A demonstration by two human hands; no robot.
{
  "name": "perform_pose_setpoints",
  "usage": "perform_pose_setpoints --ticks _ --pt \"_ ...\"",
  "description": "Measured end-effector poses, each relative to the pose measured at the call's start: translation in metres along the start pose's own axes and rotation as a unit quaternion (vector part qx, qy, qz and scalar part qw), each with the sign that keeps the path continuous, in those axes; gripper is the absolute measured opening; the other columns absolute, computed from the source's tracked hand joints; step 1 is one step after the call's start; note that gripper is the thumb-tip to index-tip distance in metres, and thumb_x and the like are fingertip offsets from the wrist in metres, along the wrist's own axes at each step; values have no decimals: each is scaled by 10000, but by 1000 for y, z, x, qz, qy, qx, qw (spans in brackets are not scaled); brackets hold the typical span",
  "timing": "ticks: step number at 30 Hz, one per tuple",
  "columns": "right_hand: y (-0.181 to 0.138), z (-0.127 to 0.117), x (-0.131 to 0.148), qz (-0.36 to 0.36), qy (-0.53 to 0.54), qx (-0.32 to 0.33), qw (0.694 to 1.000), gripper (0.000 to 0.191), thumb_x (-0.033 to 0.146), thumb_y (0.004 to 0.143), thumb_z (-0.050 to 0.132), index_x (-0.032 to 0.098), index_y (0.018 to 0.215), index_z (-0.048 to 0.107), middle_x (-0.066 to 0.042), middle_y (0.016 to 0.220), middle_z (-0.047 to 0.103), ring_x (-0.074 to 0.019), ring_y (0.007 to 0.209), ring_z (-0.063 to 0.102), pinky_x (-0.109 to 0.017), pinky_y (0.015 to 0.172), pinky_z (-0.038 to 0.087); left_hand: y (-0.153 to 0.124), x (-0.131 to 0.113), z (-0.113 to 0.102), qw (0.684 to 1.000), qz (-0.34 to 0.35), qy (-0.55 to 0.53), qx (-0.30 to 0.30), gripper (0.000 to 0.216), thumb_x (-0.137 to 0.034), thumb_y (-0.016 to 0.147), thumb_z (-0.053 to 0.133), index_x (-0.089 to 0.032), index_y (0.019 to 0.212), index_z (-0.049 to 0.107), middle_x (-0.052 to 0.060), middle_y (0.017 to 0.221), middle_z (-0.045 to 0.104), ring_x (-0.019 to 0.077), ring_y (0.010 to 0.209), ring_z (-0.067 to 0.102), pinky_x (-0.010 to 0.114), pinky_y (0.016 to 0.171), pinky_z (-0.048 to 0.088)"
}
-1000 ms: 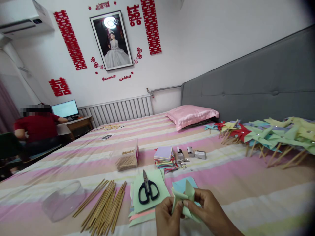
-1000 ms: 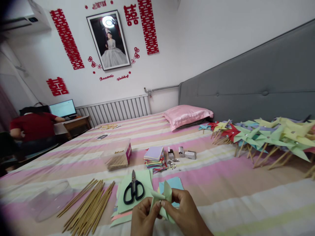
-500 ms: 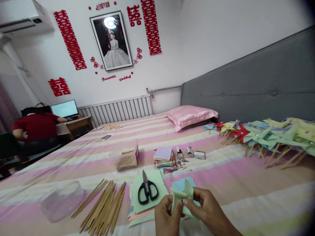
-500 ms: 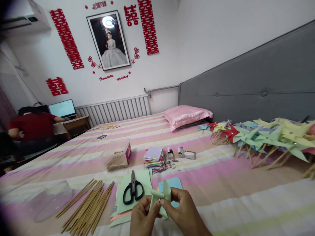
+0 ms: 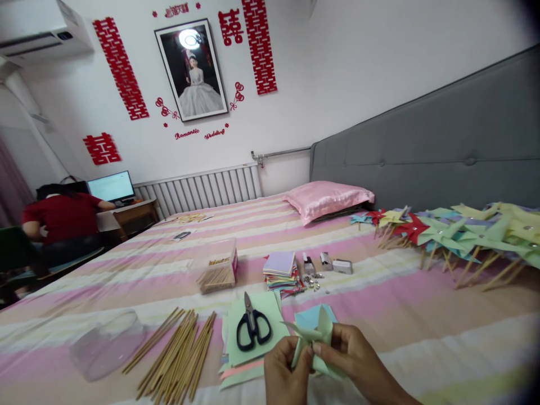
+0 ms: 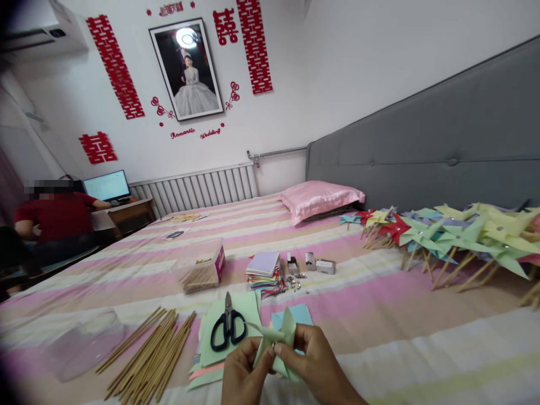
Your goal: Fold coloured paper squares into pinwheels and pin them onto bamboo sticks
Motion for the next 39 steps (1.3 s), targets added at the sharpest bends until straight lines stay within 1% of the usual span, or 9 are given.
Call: perform_pose_setpoints --ticks 7,12,17,22,27,30,33,36,39 --pt "3 -4 -13 23 54 -14 998 303 365 613 729 85 712 665 -40 625 659 -150 579 578 -222 543 435 1 2 1 1000 -4 14 14 248 -330 623 714 -99 580 633 0 465 579 98 453 469 195 455 382" --pt "3 -1 -15 40 70 7 997 348 395 591 748 84 717 659 -37 617 653 -153 587 574 -225 556 437 0 3 0 1000 -1 23 8 241 -326 622 706 -102 580 628 0 464 573 103 450 467 201 452 378" --pt "4 -1 -17 36 81 12 996 357 403 600 742 78 723 659 -43 626 654 -149 583 570 -225 554 437 -1 1 0 1000 -5 17 4 205 -288 625 696 -104 572 623 -2 461 568 103 450 466 202 453 382" --pt "4 -2 -17 39 96 -5 995 337 383 584 752 83 696 649 -40 608 655 -143 557 568 -220 539 434 -1 -3 3 1000 3 6 16 181 -264 634 688 -100 586 628 -7 481 559 101 470 454 199 457 372" --pt "3 0 -13 48 118 -5 992 302 352 585 743 94 710 648 -32 614 655 -145 578 572 -217 556 433 -1 -3 5 999 -9 -24 25 175 -261 627 702 -104 591 633 -17 473 549 96 469 451 198 461 371" --pt "5 -2 -17 59 106 -16 993 264 316 572 735 99 685 636 -18 592 636 -134 563 553 -209 545 417 -1 -2 6 999 -16 -29 24 166 -252 608 712 -104 591 640 -15 469 556 95 464 460 198 461 375" --pt "7 -5 -23 58 78 -24 995 235 297 565 726 105 644 618 -7 580 615 -125 556 536 -205 541 402 -1 3 6 998 -38 -43 18 168 -232 563 736 -106 562 625 -12 461 565 87 445 460 187 442 364" --pt "7 -3 -24 70 76 -5 995 277 340 557 731 108 653 616 -13 581 615 -134 544 541 -220 535 404 -1 7 4 996 -66 -53 14 214 -259 536 752 -106 531 602 -5 448 565 84 419 457 186 415 361" --pt "4 5 -16 88 103 35 990 322 392 575 722 105 689 630 -21 582 621 -147 546 565 -233 543 415 1 10 0 995 -86 -55 13 261 -309 529 754 -108 524 589 2 442 564 83 396 452 198 404 375"
Point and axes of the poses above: each hand's wrist, its own y-axis towards the middle knuckle, its own z-axis out of the palm, x = y × z, the point moved 7 cm from there along y, towards the middle knuckle
